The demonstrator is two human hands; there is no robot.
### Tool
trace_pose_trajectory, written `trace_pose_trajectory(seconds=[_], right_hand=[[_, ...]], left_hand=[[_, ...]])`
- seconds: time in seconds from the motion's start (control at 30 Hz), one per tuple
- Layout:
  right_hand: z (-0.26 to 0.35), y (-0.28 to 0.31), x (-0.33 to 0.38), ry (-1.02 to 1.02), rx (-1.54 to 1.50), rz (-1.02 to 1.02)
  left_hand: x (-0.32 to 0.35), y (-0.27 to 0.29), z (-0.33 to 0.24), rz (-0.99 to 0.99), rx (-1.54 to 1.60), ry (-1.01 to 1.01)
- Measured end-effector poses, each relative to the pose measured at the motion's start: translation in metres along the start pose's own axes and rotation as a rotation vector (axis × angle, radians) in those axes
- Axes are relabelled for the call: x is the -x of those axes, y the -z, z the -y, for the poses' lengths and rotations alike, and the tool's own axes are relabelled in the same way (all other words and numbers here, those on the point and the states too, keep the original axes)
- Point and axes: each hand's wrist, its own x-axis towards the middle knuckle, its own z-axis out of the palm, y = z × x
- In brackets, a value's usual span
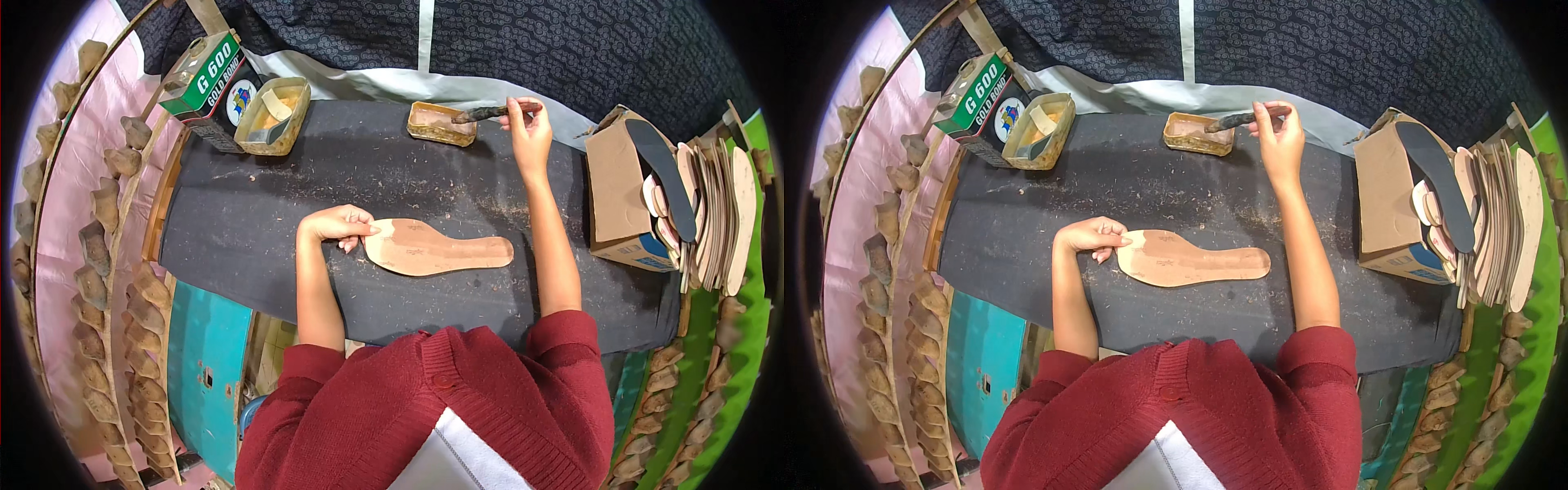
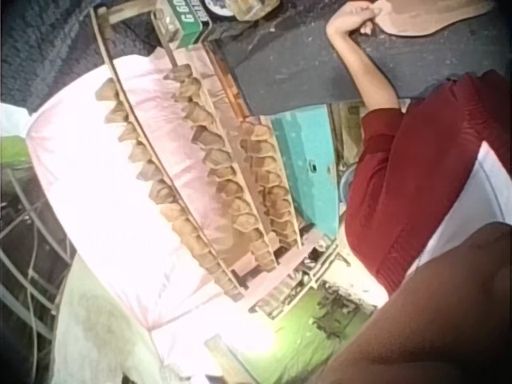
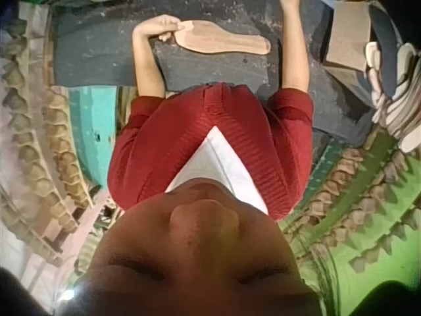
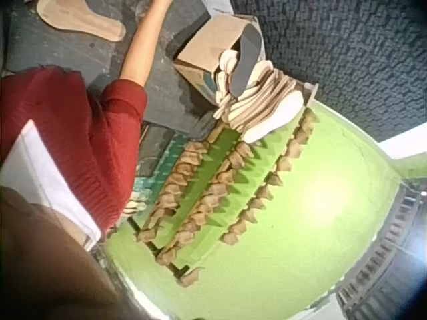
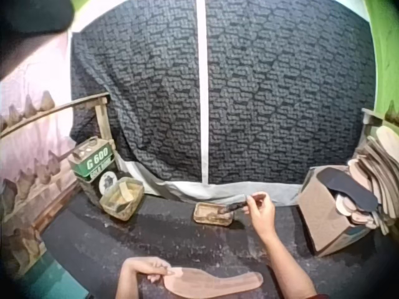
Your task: The person takes shoe insoles from a box, applies adhesive to them using a brush, places the coated insoles into a basket, and attaches a piece onto a glued insole by hand.
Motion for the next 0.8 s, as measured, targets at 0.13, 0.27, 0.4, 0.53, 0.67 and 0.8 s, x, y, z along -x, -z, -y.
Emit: trace_pose_trajectory(seconds=[0.13, 0.27, 0.4, 0.53, 0.67, 0.8], right_hand=[[-0.011, 0.005, 0.011, -0.029, -0.008, 0.024], [-0.004, 0.009, 0.02, -0.028, -0.074, -0.015], [0.025, 0.005, 0.054, -0.045, -0.158, 0.036], [0.048, 0.004, 0.113, -0.187, -0.261, 0.197], [0.05, 0.004, 0.153, -0.211, -0.347, 0.308], [0.051, -0.005, 0.166, -0.173, -0.314, 0.372]], left_hand=[[-0.004, -0.001, 0.001, 0.006, 0.002, -0.003], [-0.004, 0.0, 0.003, 0.012, 0.017, 0.016], [-0.003, 0.002, 0.004, 0.004, -0.002, 0.017], [-0.006, 0.007, 0.009, 0.024, 0.002, 0.013], [-0.005, 0.006, 0.003, 0.043, -0.012, 0.015], [-0.006, 0.006, 0.006, 0.033, -0.02, 0.014]])
